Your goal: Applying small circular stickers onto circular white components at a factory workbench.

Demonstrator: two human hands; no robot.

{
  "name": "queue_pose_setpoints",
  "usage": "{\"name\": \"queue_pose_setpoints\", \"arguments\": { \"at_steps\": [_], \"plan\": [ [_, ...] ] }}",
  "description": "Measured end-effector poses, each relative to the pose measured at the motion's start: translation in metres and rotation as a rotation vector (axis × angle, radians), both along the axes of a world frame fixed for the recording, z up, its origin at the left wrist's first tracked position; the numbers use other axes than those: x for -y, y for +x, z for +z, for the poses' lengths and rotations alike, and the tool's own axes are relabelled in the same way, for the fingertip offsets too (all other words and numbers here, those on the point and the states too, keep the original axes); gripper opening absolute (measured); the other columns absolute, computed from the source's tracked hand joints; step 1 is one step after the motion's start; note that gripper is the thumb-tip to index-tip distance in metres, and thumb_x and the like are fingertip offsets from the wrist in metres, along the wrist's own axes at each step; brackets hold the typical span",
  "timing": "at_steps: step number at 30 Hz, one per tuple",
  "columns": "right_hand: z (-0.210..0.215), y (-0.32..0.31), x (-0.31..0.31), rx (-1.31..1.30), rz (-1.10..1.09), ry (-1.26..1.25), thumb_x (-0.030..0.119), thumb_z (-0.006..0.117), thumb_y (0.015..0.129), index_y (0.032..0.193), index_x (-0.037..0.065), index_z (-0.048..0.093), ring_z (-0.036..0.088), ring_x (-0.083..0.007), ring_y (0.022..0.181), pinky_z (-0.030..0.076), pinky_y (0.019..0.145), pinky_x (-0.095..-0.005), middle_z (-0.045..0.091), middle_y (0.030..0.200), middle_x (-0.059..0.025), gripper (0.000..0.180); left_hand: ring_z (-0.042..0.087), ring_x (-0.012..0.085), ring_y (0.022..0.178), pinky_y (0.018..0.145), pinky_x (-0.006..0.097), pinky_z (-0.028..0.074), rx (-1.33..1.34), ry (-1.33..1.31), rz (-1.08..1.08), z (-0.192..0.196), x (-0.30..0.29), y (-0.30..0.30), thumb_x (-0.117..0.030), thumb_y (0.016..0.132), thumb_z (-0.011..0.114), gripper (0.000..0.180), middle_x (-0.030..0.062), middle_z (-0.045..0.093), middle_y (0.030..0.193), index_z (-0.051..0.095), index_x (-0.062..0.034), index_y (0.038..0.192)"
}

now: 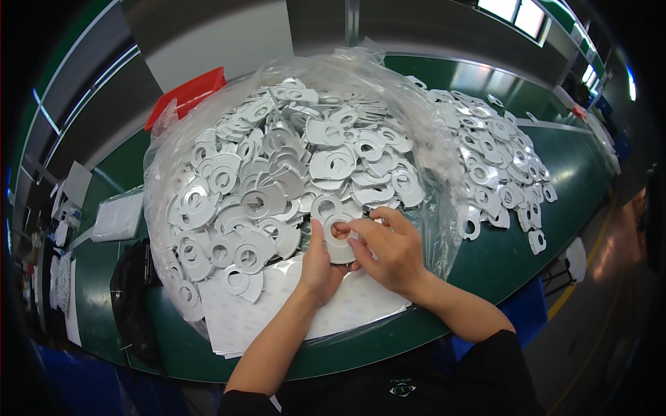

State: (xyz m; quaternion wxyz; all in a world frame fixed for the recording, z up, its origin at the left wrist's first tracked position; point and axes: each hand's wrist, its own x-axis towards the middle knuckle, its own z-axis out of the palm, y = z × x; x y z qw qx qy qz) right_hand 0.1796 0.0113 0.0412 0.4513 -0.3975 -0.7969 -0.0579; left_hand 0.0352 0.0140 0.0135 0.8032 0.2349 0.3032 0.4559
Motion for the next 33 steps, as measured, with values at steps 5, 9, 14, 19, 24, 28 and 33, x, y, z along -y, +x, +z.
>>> {"name": "queue_pose_setpoints", "arguments": {
  "at_steps": [5,9,14,19,24,28,33],
  "plan": [
    [0.002,-0.001,-0.002,-0.132,-0.067,0.015,0.010,0.070,0.071,0.099,0.008,0.065,0.059,-0.0208,0.078,0.047,0.059,-0.0285,0.064,0.094,-0.0054,0.028,0.059,0.0168,0.086,0.059,0.029,0.043,0.023,-0.022,0.030,-0.008,-0.002,-0.002,-0.062,0.094,0.015,0.064,0.0060,0.060,0.100,0.050,-0.0104,0.110],
    [-0.006,0.006,-0.005,-0.690,0.173,-0.792,0.008,0.064,0.080,0.105,-0.003,0.063,0.058,-0.0080,0.069,0.046,0.052,-0.0223,0.062,0.089,-0.0080,0.027,0.062,0.0178,0.082,0.059,0.029,0.044,-0.018,0.047,-0.010,-0.006,-0.001,0.000,-0.063,0.093,0.013,0.069,0.0079,0.062,0.098,0.051,-0.0085,0.112],
    [-0.014,0.013,-0.009,-0.825,0.217,-0.946,0.006,0.063,0.080,0.095,-0.008,0.063,0.055,-0.0073,0.051,0.044,0.047,-0.0205,0.060,0.079,-0.0094,0.021,0.061,0.0172,0.077,0.059,0.028,0.045,-0.098,0.089,-0.056,-0.005,0.000,0.004,-0.064,0.092,0.010,0.074,0.0087,0.062,0.096,0.052,-0.0065,0.113],
    [-0.010,0.010,-0.008,-0.851,0.187,-0.945,0.007,0.063,0.080,0.080,-0.005,0.061,0.054,-0.0063,0.048,0.042,0.042,-0.0213,0.058,0.068,-0.0060,0.012,0.059,0.0152,0.072,0.056,0.025,0.044,-0.126,0.196,-0.120,-0.011,0.000,0.004,-0.068,0.089,0.007,0.080,0.0082,0.061,0.092,0.052,-0.0057,0.110],
    [-0.015,0.009,-0.010,-0.789,0.146,-0.853,0.009,0.064,0.081,0.071,-0.001,0.056,0.052,-0.0056,0.044,0.039,0.037,-0.0217,0.057,0.059,-0.0029,0.016,0.060,0.0149,0.072,0.051,0.022,0.041,-0.129,0.233,-0.168,-0.014,0.001,0.004,-0.070,0.087,0.005,0.084,0.0089,0.059,0.091,0.052,-0.0051,0.110],
    [-0.005,0.005,-0.007,-0.795,0.085,-0.956,0.013,0.068,0.080,0.065,0.002,0.051,0.050,-0.0069,0.039,0.038,0.036,-0.0218,0.057,0.057,-0.0025,0.026,0.058,0.0139,0.067,0.048,0.021,0.039,-0.172,0.224,-0.164,-0.005,0.004,0.007,-0.071,0.086,0.003,0.085,0.0091,0.060,0.087,0.052,-0.0058,0.112],
    [0.007,0.003,-0.004,-0.638,-0.040,-0.993,0.026,0.074,0.075,0.060,0.004,0.046,0.050,-0.0105,0.039,0.039,0.037,-0.0257,0.056,0.056,-0.0036,0.038,0.053,0.0127,0.059,0.047,0.022,0.037,-0.203,0.246,-0.218,-0.010,0.003,0.005,-0.073,0.085,0.001,0.086,0.0080,0.060,0.079,0.052,-0.0073,0.111]
  ]
}}
